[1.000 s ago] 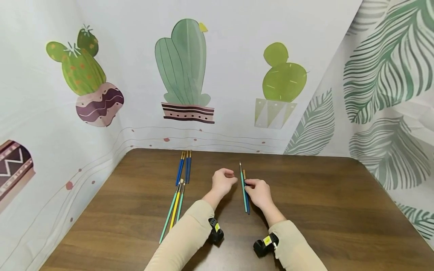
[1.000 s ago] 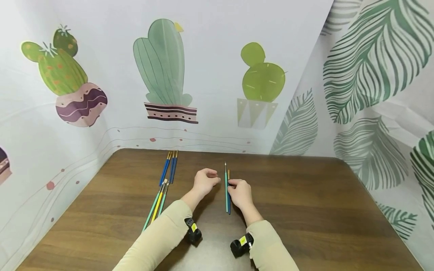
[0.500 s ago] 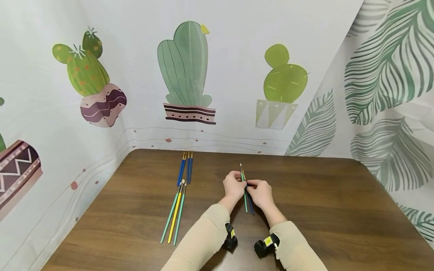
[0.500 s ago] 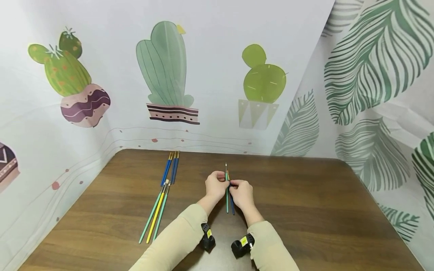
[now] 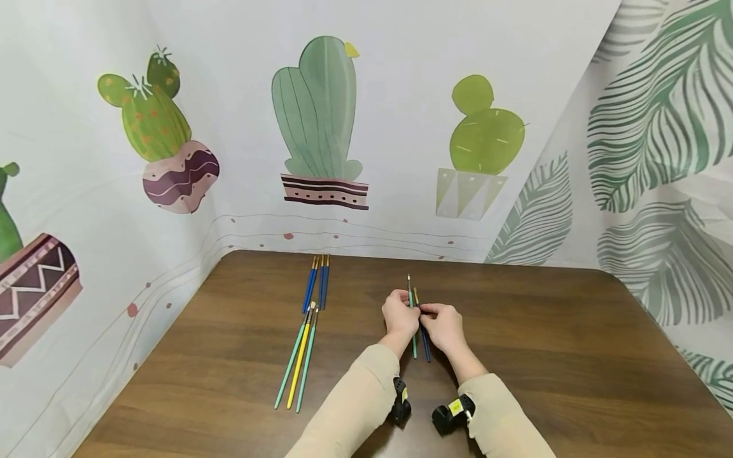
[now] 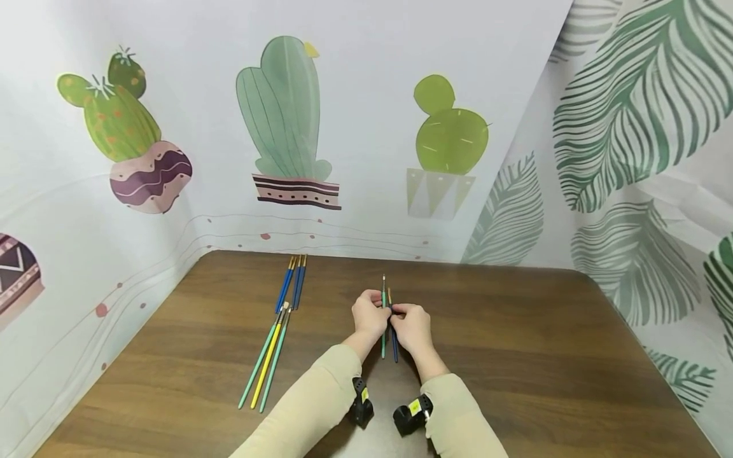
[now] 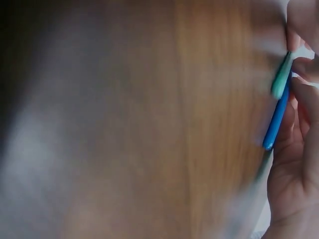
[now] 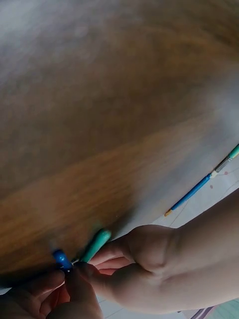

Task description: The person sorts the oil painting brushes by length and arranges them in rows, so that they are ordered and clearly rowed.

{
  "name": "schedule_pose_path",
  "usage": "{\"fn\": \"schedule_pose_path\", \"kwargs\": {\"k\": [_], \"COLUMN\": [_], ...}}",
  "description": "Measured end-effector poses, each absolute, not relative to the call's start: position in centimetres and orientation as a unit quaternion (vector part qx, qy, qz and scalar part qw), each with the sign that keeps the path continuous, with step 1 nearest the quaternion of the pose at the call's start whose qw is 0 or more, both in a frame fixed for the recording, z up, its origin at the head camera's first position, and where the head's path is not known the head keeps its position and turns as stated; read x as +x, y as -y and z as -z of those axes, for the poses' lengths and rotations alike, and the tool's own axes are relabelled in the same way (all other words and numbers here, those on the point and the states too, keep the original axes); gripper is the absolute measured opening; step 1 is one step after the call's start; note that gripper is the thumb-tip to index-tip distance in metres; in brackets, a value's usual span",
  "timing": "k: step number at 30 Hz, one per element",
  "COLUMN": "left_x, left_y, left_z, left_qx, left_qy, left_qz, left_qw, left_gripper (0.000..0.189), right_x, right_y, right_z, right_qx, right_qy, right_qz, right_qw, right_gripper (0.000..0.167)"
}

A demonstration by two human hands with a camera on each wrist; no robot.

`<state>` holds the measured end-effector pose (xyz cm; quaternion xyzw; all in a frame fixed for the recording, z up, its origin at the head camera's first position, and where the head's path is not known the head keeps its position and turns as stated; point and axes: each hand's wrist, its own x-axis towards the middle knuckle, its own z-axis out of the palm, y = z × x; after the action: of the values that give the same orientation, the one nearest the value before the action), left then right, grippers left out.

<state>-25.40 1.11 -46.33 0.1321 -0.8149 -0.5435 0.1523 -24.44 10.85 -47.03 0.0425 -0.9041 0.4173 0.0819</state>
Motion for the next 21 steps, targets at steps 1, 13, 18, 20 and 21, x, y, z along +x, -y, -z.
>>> {"fn": "schedule_pose_path", "kwargs": {"k": [1,13,18,20,21], "left_x": [-25.42,-25.67,-25.81,-25.84,-25.84], "left_y": [-1.15,-1.36,-1.04,-0.99,-0.98], "left_z": [46.36,46.64,46.77,46.79,46.77], "left_qx": [0.137,0.178,0.184,0.187,0.189], "left_qy": [0.813,0.774,0.747,0.733,0.727], "left_qz": [0.544,0.580,0.613,0.630,0.636], "left_qw": [0.158,0.184,0.181,0.178,0.177], "left_gripper": [0.028,0.025,0.024,0.023,0.023], "right_x": [-24.41,-24.36,-24.42,-24.43,-24.42], "right_y": [-10.85,-10.86,-10.80,-10.80,-10.81], "right_z": [47.02,46.91,46.93,46.94,46.94], "right_qx": [0.043,0.035,0.036,0.036,0.036], "right_qy": [0.905,0.906,0.903,0.903,0.903], "right_qz": [-0.416,-0.415,-0.421,-0.423,-0.423], "right_qw": [0.082,0.074,0.071,0.071,0.071], "right_gripper": [0.025,0.026,0.026,0.026,0.026]}}
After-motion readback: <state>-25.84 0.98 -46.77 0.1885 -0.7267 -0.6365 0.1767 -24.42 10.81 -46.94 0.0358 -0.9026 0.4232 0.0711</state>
